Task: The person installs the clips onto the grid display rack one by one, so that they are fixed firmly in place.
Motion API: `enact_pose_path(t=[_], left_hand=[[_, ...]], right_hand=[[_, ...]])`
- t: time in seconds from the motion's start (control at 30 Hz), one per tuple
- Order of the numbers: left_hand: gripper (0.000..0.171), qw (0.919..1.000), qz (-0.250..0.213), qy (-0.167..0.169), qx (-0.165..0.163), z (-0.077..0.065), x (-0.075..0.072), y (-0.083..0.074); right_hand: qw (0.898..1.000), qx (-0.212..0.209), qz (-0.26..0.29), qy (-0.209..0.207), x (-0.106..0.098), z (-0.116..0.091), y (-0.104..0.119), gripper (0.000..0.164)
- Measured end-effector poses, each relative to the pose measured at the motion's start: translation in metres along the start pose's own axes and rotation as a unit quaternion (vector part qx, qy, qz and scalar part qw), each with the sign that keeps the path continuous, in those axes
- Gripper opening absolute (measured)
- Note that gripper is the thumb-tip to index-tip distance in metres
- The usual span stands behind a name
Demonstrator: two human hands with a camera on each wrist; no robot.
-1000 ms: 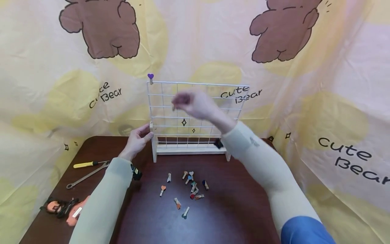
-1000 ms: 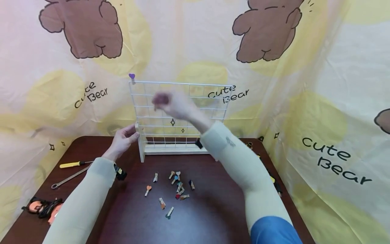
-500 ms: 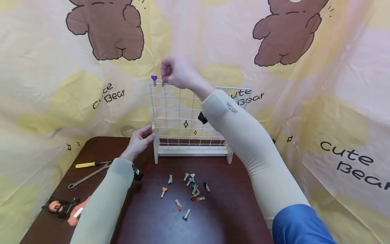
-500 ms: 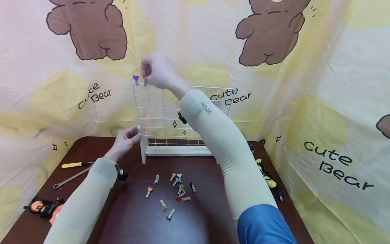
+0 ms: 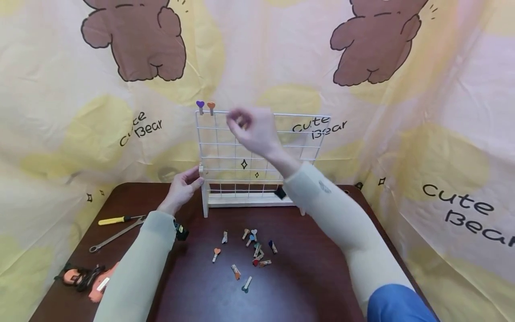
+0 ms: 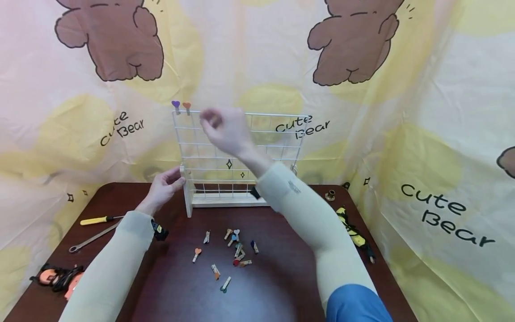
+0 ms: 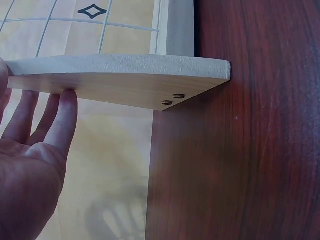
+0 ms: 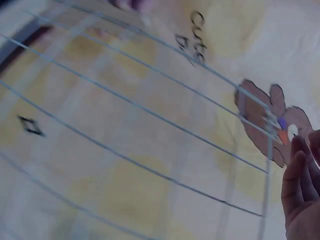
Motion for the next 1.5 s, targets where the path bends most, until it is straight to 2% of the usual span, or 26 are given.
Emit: enact_pose_path(t=[0.07,0.13,0.2,0.3,0.33,0.4,0.47,0.63,0.73,0.8,0.87,0.97,1.1,1.2,1.27,1.4,1.47,1.5], left_hand=[[0.056,1.0,-0.006,0.001,0.001,-0.003,0.001,-0.007],[0.056,1.0,-0.006,0.002,0.001,-0.008,0.003,-0.014],[0.056,1.0,-0.002,0.0,0.003,-0.013,0.004,-0.022],[0.056,1.0,0.006,0.003,0.004,-0.018,0.006,-0.028],[0.056,0.9999,0.008,0.005,0.004,-0.019,0.006,-0.029],[0.056,0.9999,0.01,0.009,0.003,-0.02,0.007,-0.028],[0.056,0.9999,0.011,0.009,0.001,-0.019,0.007,-0.026],[0.056,1.0,0.008,0.0,0.004,-0.011,0.002,-0.015],[0.057,1.0,0.005,0.0,0.005,-0.005,0.0,-0.004],[0.057,1.0,0.006,0.0,0.006,-0.003,-0.001,0.001],[0.057,1.0,0.005,-0.002,0.006,-0.003,-0.002,0.003],[0.058,0.9999,0.007,-0.004,0.011,-0.003,-0.001,0.003],[0.057,0.9997,0.008,-0.007,0.023,-0.003,-0.002,0.0],[0.057,0.9995,0.006,-0.008,0.029,-0.001,-0.001,-0.001],[0.057,0.9996,0.003,-0.007,0.029,-0.002,0.0,-0.002],[0.057,0.9997,0.007,-0.004,0.025,-0.003,0.0,-0.001],[0.058,0.9997,0.01,-0.003,0.023,-0.003,0.0,0.0],[0.058,0.9997,0.013,-0.004,0.022,-0.003,-0.001,0.001]], right_hand=[[0.999,0.001,-0.006,0.032,0.013,-0.038,-0.013,0.01],[0.994,0.032,-0.003,0.108,0.038,-0.081,-0.035,0.009],[0.976,0.081,-0.014,0.201,0.066,-0.129,-0.062,0.007],[0.936,0.15,-0.035,0.317,0.102,-0.202,-0.1,0.008],[0.925,0.163,-0.045,0.34,0.11,-0.222,-0.108,0.009],[0.911,0.176,-0.057,0.369,0.121,-0.252,-0.118,0.012],[0.906,0.184,-0.062,0.376,0.128,-0.269,-0.123,0.015],[0.908,0.208,-0.074,0.356,0.134,-0.279,-0.13,0.011],[0.907,0.238,-0.058,0.342,0.135,-0.281,-0.136,0.003],[0.905,0.263,-0.036,0.334,0.136,-0.284,-0.141,0.01],[0.902,0.283,-0.017,0.326,0.136,-0.287,-0.145,0.011],[0.898,0.294,-0.004,0.327,0.138,-0.289,-0.143,0.001],[0.899,0.274,-0.05,0.338,0.139,-0.284,-0.133,0.011],[0.896,0.279,-0.078,0.338,0.14,-0.282,-0.131,0.016],[0.89,0.303,-0.054,0.337,0.141,-0.285,-0.134,0.019],[0.874,0.358,0.046,0.326,0.14,-0.287,-0.138,0.016],[0.872,0.362,0.092,0.315,0.136,-0.28,-0.137,0.015],[0.875,0.356,0.108,0.309,0.132,-0.272,-0.134,0.013]])
Point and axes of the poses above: each hand's wrist, its own z-axis towards the middle knuckle, its own x-axis out of the palm, y = z × x, the point moved 9 cm from there along z, towards the middle knuckle, and after that the axes turned 2 degrees about -z, right-handed, at the moved point
